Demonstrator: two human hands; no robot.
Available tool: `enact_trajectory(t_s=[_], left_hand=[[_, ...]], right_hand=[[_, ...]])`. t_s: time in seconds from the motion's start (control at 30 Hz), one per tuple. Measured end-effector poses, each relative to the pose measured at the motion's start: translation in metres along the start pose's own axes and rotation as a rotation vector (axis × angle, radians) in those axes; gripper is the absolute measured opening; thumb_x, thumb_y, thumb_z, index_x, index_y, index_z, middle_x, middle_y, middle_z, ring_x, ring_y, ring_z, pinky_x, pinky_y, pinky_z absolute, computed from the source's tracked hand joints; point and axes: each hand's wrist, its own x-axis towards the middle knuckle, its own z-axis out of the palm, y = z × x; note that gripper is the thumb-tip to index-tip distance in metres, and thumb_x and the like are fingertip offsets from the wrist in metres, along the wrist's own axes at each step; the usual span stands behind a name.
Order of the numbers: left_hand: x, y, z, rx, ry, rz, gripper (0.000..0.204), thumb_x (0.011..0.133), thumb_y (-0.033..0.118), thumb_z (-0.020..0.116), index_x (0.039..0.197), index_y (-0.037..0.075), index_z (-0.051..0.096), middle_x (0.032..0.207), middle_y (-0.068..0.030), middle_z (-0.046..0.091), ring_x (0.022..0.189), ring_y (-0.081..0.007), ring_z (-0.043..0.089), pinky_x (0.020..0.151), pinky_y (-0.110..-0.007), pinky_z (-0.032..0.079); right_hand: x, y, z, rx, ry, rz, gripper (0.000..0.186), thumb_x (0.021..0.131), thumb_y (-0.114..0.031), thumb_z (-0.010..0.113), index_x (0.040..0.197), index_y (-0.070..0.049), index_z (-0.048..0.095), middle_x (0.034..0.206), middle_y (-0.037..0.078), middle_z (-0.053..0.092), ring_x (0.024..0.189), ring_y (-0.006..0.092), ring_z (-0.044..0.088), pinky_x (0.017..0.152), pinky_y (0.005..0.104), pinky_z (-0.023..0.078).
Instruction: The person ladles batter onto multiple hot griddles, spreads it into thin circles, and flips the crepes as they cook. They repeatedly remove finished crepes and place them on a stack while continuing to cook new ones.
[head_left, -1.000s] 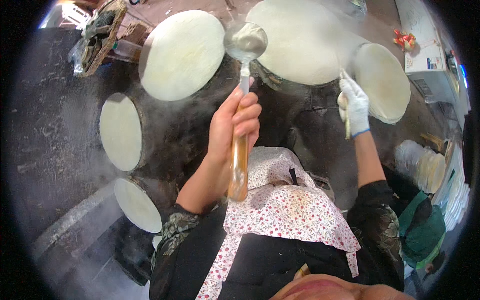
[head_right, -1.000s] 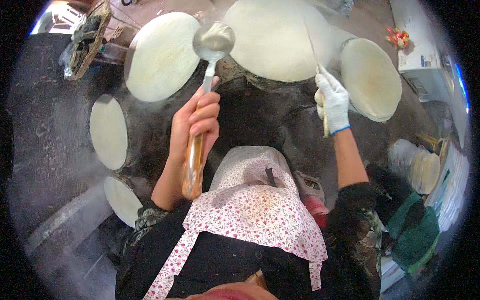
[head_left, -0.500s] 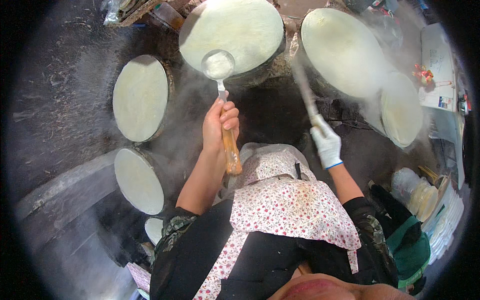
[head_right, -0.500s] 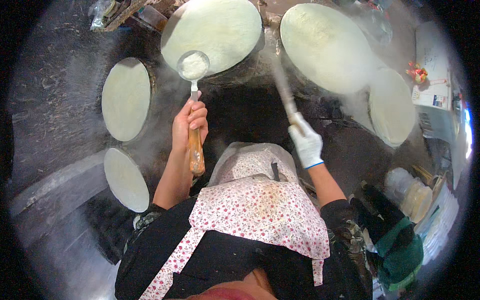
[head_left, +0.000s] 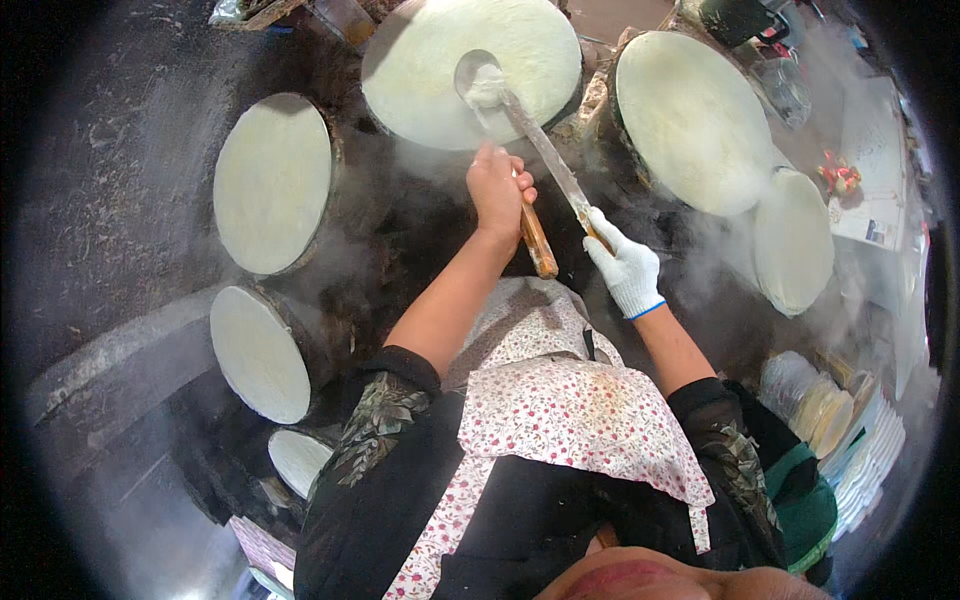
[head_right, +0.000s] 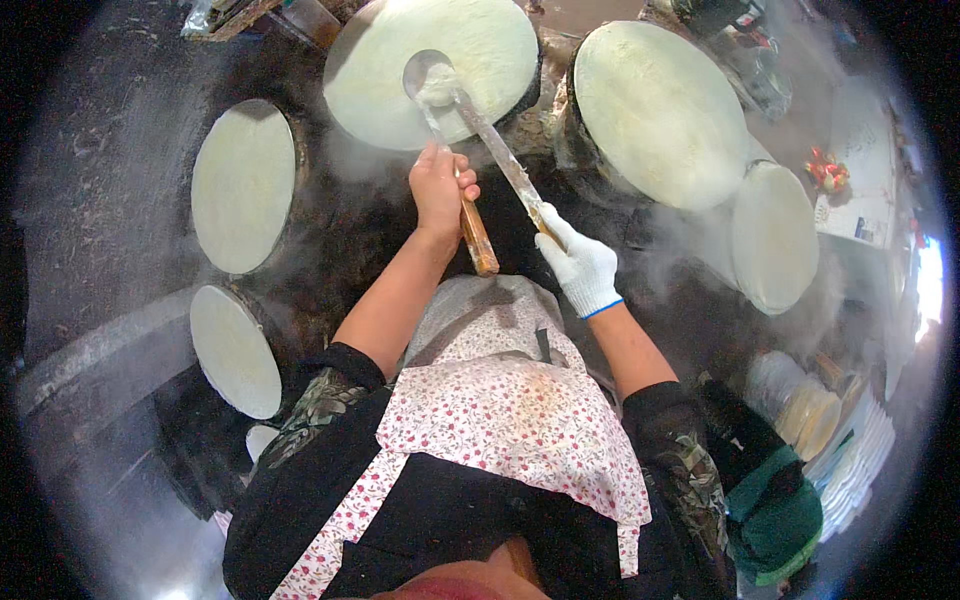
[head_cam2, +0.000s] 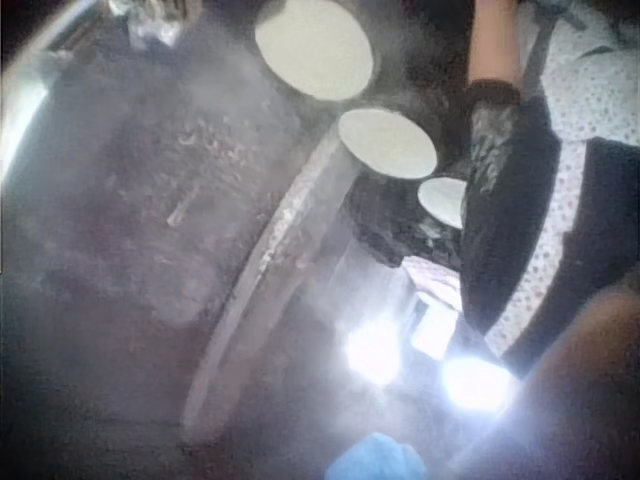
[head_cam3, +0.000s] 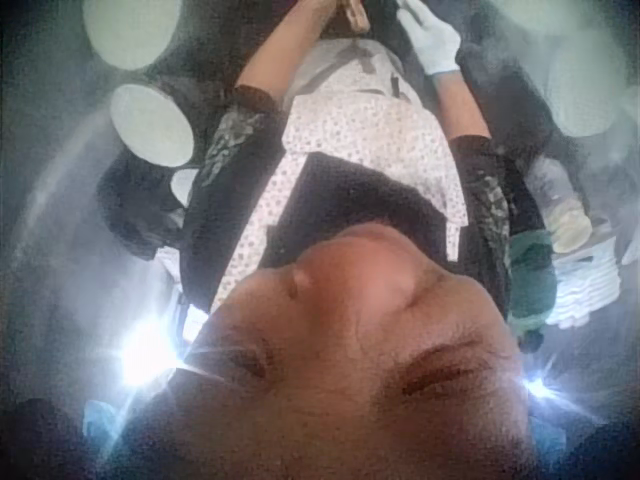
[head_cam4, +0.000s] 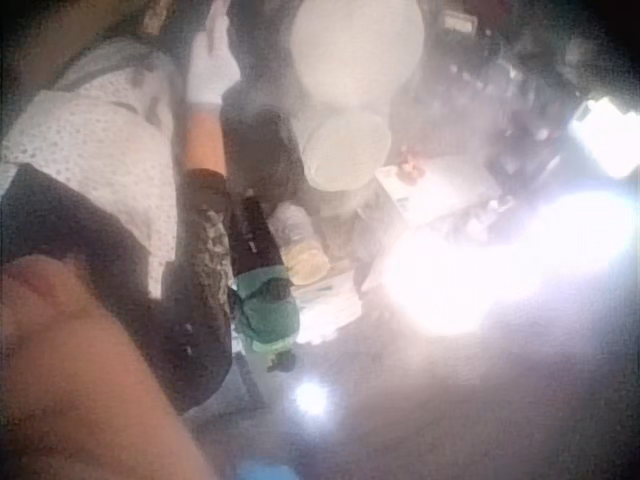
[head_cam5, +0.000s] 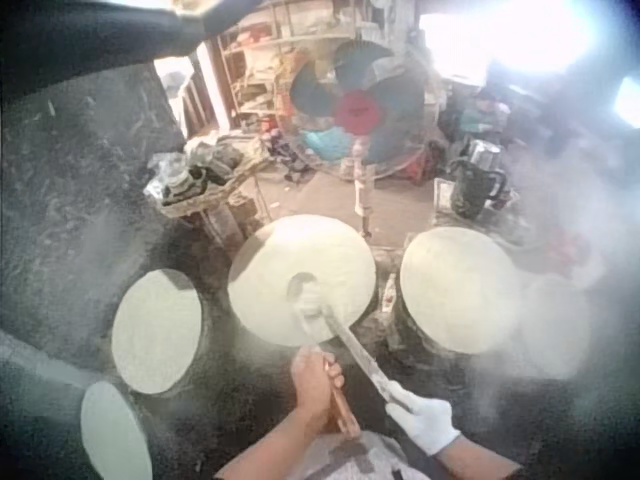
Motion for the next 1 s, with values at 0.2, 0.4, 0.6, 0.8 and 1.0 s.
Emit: enact_trajectory(t_s=[0.2, 0.4, 0.6, 0.8, 1.0], left_hand=[[-0.006, -0.033, 0.023, -0.025, 0.105, 0.068, 0.007, 0.112, 0.014, 0.042, 0.111, 0.009, 0.048, 0.081, -0.0022, 0.049, 0.058, -0.0090, 0.047, 0.045, -0.026, 0.040], [-0.035, 0.041, 0.010, -0.761, -0.071, -0.197, 0.018, 0.112, 0.011, 0.041, 0.126, 0.003, 0.050, 0.081, -0.0012, 0.046, 0.058, -0.0056, 0.041, 0.045, -0.021, 0.037], [-0.161, 0.058, 0.000, -1.014, -0.361, 0.055, 0.048, 0.113, 0.003, 0.035, 0.159, -0.007, 0.028, 0.086, -0.0032, 0.040, 0.055, -0.0071, 0.041, 0.041, -0.021, 0.042], [-0.238, 0.038, -0.006, -1.053, -0.024, -0.005, 0.042, 0.116, 0.013, 0.038, 0.155, -0.002, 0.038, 0.084, 0.0003, 0.039, 0.056, -0.0025, 0.036, 0.041, -0.016, 0.038], [-0.321, -0.003, -0.048, -1.165, 0.098, 0.092, 0.048, 0.116, 0.012, 0.037, 0.161, -0.004, 0.029, 0.085, -0.0021, 0.039, 0.055, -0.0028, 0.039, 0.041, -0.017, 0.040]], right_hand=[[0.014, 0.038, -0.018, -0.264, -0.042, -0.127, 0.050, 0.097, -0.041, 0.069, 0.146, -0.034, 0.062, 0.075, 0.012, 0.073, 0.063, 0.0306, 0.072, 0.058, 0.0414, 0.054], [0.027, 0.049, -0.043, 0.101, -0.040, -0.106, 0.047, 0.097, -0.030, 0.074, 0.143, -0.024, 0.067, 0.111, 0.014, 0.078, 0.096, 0.0220, 0.077, 0.086, 0.0324, 0.058], [0.031, 0.055, -0.045, 0.457, -0.085, -0.062, 0.048, 0.098, -0.021, 0.075, 0.145, -0.014, 0.065, 0.128, 0.013, 0.076, 0.114, 0.0127, 0.072, 0.098, 0.0284, 0.054], [0.047, 0.039, -0.020, 0.422, -0.354, -0.197, 0.046, 0.099, -0.018, 0.072, 0.143, -0.006, 0.064, 0.135, 0.012, 0.072, 0.120, 0.0150, 0.069, 0.105, 0.0283, 0.050], [0.031, 0.042, -0.015, 0.470, -0.242, -0.130, 0.047, 0.101, -0.012, 0.069, 0.146, -0.002, 0.061, 0.140, 0.012, 0.069, 0.127, 0.0156, 0.064, 0.111, 0.0290, 0.045]])
